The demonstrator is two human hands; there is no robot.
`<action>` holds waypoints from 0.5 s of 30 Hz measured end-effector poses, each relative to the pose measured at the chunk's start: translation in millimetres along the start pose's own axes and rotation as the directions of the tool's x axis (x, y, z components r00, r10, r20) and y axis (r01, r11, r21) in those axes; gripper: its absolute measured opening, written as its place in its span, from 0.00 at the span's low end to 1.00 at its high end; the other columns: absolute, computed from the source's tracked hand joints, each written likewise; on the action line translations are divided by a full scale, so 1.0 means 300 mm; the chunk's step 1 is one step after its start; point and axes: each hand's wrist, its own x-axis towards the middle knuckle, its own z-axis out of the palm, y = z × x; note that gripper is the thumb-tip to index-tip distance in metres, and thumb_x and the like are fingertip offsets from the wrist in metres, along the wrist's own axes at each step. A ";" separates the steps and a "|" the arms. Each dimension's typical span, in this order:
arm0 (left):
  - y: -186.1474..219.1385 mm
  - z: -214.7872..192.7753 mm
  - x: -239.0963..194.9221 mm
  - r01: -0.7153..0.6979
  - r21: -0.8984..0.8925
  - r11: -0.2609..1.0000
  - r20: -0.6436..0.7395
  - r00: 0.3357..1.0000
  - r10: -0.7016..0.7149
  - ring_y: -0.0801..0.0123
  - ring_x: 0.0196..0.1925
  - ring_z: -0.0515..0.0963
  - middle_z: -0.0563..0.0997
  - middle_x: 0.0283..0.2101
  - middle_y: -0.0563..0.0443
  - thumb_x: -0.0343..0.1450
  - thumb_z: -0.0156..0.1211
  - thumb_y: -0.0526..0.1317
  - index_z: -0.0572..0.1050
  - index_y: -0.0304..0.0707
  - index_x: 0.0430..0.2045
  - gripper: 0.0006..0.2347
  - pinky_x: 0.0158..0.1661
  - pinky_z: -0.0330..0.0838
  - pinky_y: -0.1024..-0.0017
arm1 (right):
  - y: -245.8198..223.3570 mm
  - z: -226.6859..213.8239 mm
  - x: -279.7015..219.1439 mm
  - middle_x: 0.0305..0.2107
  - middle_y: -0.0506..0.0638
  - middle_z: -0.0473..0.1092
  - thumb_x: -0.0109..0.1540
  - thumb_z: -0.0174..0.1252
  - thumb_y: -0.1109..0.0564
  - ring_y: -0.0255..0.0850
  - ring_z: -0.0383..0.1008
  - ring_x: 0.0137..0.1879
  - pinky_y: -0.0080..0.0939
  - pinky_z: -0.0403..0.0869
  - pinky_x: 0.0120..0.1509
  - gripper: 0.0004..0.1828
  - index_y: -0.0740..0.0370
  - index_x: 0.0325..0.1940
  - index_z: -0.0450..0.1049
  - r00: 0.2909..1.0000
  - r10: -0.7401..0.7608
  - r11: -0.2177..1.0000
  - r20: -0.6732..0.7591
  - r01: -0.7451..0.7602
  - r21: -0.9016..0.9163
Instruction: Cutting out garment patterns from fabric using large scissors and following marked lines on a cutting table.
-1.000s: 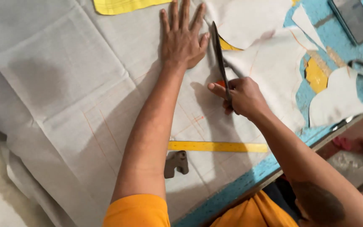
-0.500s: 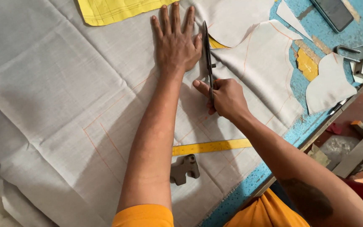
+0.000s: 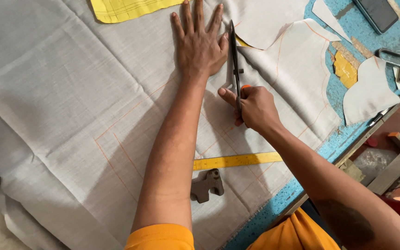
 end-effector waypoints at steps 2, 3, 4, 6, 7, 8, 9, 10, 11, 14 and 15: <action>-0.002 0.010 -0.002 -0.001 0.005 1.000 -0.028 1.000 0.001 0.41 0.78 0.44 0.50 0.78 0.41 0.79 0.37 0.60 0.50 0.65 0.75 0.26 0.72 0.36 0.40 | -0.017 -0.001 0.006 0.13 0.54 0.72 0.64 0.62 0.32 0.38 0.69 0.19 0.38 0.63 0.28 0.33 0.59 0.19 0.66 1.000 -0.008 1.000 -0.002 0.008 -0.010; 0.001 0.015 -0.001 -0.004 0.006 1.000 -0.058 0.998 0.004 0.41 0.78 0.45 0.51 0.78 0.41 0.79 0.38 0.60 0.51 0.65 0.75 0.26 0.72 0.37 0.40 | -0.024 -0.004 0.010 0.13 0.54 0.73 0.65 0.62 0.33 0.38 0.67 0.20 0.39 0.63 0.28 0.34 0.60 0.18 0.67 1.000 -0.015 1.000 -0.008 0.015 -0.022; 0.000 0.012 0.000 -0.008 0.007 1.000 -0.058 0.998 0.008 0.41 0.78 0.45 0.51 0.78 0.41 0.79 0.38 0.60 0.51 0.65 0.75 0.26 0.72 0.37 0.40 | -0.027 -0.003 0.019 0.13 0.54 0.73 0.65 0.62 0.33 0.38 0.67 0.20 0.39 0.63 0.28 0.34 0.60 0.18 0.67 1.000 -0.014 1.000 -0.010 0.014 -0.018; -0.002 0.008 -0.002 -0.012 -0.004 1.000 -0.022 1.000 0.012 0.41 0.78 0.43 0.49 0.78 0.40 0.80 0.39 0.59 0.49 0.65 0.75 0.26 0.72 0.35 0.39 | -0.032 -0.001 0.037 0.13 0.55 0.73 0.64 0.62 0.31 0.39 0.69 0.19 0.39 0.63 0.27 0.33 0.58 0.20 0.66 1.000 -0.002 1.000 -0.007 0.002 0.029; 0.000 0.003 -0.004 -0.015 -0.004 1.000 -0.019 1.000 0.015 0.41 0.78 0.43 0.49 0.78 0.40 0.80 0.39 0.59 0.49 0.65 0.75 0.26 0.72 0.35 0.39 | -0.033 -0.002 0.043 0.13 0.55 0.73 0.64 0.62 0.31 0.39 0.69 0.19 0.39 0.63 0.27 0.33 0.58 0.20 0.66 1.000 0.001 1.000 -0.007 -0.001 0.031; 0.002 -0.002 -0.006 -0.009 0.007 1.000 -0.001 1.000 0.009 0.41 0.79 0.43 0.48 0.79 0.41 0.80 0.38 0.59 0.48 0.65 0.75 0.26 0.72 0.35 0.40 | -0.034 -0.002 0.049 0.13 0.55 0.73 0.63 0.62 0.31 0.39 0.70 0.19 0.38 0.63 0.27 0.33 0.58 0.20 0.65 1.000 -0.004 0.999 -0.011 0.005 0.032; 0.002 -0.009 -0.005 -0.001 0.018 1.000 0.015 1.000 0.001 0.41 0.79 0.43 0.48 0.79 0.42 0.80 0.36 0.59 0.47 0.65 0.76 0.26 0.72 0.35 0.40 | -0.039 -0.003 0.055 0.14 0.55 0.73 0.63 0.62 0.31 0.39 0.70 0.19 0.38 0.64 0.28 0.34 0.58 0.19 0.63 1.000 -0.013 0.999 -0.016 0.013 0.032; 0.001 -0.003 -0.005 -0.002 0.020 1.000 0.015 1.000 0.002 0.41 0.79 0.43 0.48 0.79 0.42 0.80 0.36 0.59 0.47 0.65 0.76 0.26 0.72 0.35 0.40 | -0.039 -0.003 0.056 0.14 0.55 0.73 0.63 0.62 0.31 0.39 0.70 0.19 0.38 0.64 0.28 0.34 0.58 0.19 0.63 1.000 -0.013 0.999 -0.016 0.014 0.033; 0.001 0.004 -0.005 -0.005 0.012 1.000 -0.019 1.000 0.005 0.41 0.78 0.44 0.49 0.78 0.41 0.79 0.39 0.59 0.49 0.65 0.75 0.26 0.72 0.36 0.40 | -0.039 -0.004 0.058 0.13 0.54 0.73 0.63 0.62 0.31 0.38 0.69 0.19 0.38 0.63 0.27 0.34 0.57 0.19 0.63 1.000 -0.013 0.999 -0.017 0.014 0.037; 0.001 -0.007 -0.002 -0.006 -0.011 1.000 -0.012 1.000 0.006 0.42 0.78 0.43 0.49 0.78 0.41 0.79 0.40 0.59 0.50 0.64 0.75 0.27 0.72 0.35 0.40 | -0.032 -0.007 0.066 0.12 0.54 0.71 0.64 0.62 0.32 0.39 0.66 0.18 0.39 0.62 0.27 0.34 0.57 0.17 0.62 1.000 -0.019 0.998 -0.018 0.020 0.061; 0.002 -0.015 -0.002 -0.001 -0.027 1.000 0.030 1.000 0.001 0.42 0.79 0.40 0.47 0.79 0.42 0.79 0.38 0.59 0.48 0.63 0.75 0.27 0.72 0.32 0.40 | -0.027 -0.007 0.068 0.11 0.54 0.69 0.64 0.63 0.33 0.39 0.64 0.17 0.39 0.61 0.27 0.35 0.58 0.16 0.62 1.000 -0.025 0.996 -0.018 0.027 0.080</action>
